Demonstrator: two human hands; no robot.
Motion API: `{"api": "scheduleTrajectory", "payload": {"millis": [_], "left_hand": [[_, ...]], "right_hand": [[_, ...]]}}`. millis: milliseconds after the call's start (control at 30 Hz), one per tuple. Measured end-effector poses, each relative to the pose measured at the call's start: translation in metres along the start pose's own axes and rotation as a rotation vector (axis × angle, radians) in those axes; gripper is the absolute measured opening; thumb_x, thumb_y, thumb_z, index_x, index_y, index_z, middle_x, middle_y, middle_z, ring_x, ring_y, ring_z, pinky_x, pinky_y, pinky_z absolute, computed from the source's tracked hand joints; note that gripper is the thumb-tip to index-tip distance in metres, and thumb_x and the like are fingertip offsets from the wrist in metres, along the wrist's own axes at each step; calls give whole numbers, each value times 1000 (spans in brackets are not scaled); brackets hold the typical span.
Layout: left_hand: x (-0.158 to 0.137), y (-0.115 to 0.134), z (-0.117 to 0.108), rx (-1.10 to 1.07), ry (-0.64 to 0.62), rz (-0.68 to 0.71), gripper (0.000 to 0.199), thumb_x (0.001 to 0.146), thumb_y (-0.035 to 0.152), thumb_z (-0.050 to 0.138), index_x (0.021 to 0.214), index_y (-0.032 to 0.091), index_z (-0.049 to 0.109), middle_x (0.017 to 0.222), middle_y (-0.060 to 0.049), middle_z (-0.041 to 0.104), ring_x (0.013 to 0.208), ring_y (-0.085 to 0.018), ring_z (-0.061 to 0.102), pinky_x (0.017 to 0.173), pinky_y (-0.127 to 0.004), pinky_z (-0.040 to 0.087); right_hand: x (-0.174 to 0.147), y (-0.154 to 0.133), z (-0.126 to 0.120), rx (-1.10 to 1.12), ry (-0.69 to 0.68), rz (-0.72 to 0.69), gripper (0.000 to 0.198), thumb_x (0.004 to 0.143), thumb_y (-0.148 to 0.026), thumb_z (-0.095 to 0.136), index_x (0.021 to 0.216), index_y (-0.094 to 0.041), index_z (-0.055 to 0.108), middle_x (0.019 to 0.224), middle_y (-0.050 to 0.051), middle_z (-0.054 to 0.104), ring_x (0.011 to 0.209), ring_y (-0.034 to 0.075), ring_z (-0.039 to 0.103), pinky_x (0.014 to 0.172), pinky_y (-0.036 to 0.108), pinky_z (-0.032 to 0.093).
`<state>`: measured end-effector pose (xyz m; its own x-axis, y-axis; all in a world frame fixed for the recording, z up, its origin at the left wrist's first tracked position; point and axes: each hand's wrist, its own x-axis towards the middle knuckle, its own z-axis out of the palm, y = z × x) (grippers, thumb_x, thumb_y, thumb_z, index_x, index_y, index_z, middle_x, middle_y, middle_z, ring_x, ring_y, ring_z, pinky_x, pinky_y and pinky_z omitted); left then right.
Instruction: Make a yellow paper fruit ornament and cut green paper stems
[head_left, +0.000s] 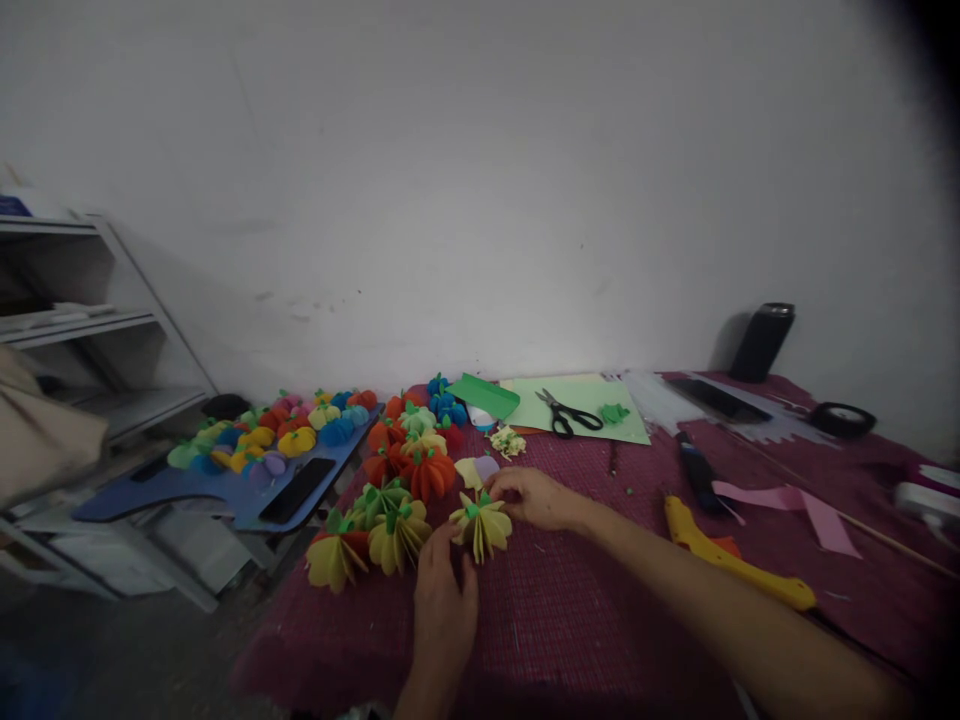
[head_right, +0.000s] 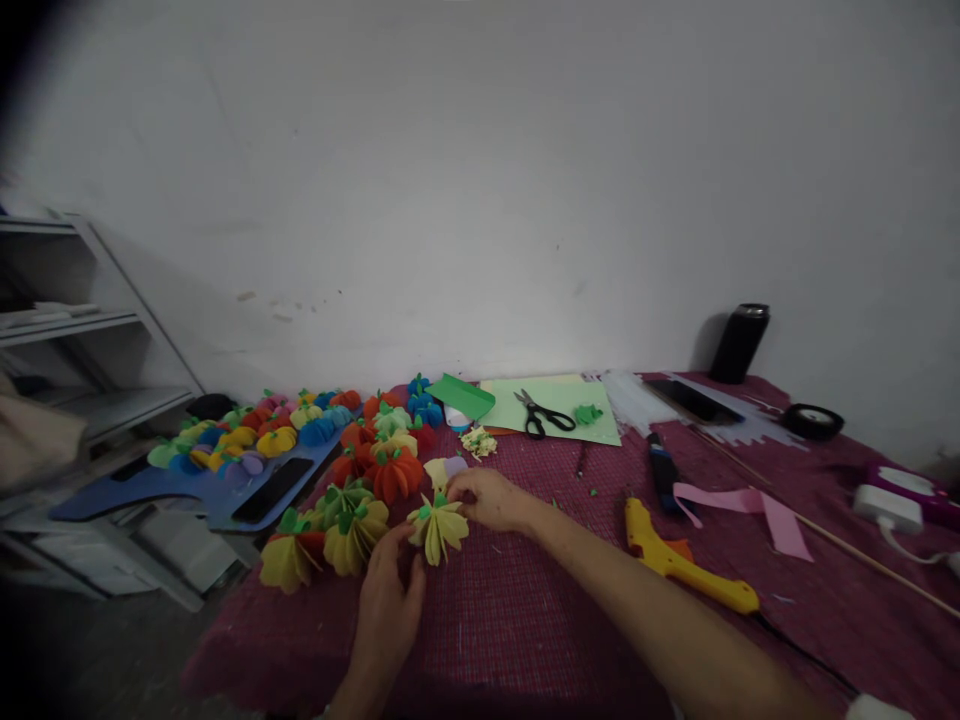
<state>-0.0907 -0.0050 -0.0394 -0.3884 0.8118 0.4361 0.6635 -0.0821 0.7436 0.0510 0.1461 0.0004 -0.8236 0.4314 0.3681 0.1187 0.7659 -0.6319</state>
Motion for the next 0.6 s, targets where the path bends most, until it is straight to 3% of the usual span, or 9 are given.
{"api": "scheduleTrajectory", "payload": {"millis": [233, 433, 600], "left_hand": [[13, 8, 0, -68, -69, -74, 43, 82, 17, 45, 124, 18, 36, 110, -10, 60, 100, -20, 59, 87, -34, 42], [25, 20, -8, 12, -161, -109, 40, 82, 17, 46, 122, 19, 41, 98, -6, 67, 86, -19, 64, 77, -30, 44], [29, 22, -10, 63, -187, -113, 34, 81, 16, 48, 114, 18, 45, 97, -8, 68, 89, -21, 64, 77, -30, 43]], "right_hand": [[0, 0, -2, -57, -8, 0, 14, 71, -9, 59, 79, -17, 67, 90, 4, 68, 81, 15, 60, 74, 25, 45], [-6, 2, 0, -79, 11, 45, 12, 75, -13, 57, 79, -16, 68, 83, 3, 69, 68, 13, 60, 62, 22, 45], [-9, 3, 0, -106, 26, 75, 13, 74, -13, 58, 81, -15, 68, 77, 2, 69, 64, 13, 59, 59, 21, 44]]}}
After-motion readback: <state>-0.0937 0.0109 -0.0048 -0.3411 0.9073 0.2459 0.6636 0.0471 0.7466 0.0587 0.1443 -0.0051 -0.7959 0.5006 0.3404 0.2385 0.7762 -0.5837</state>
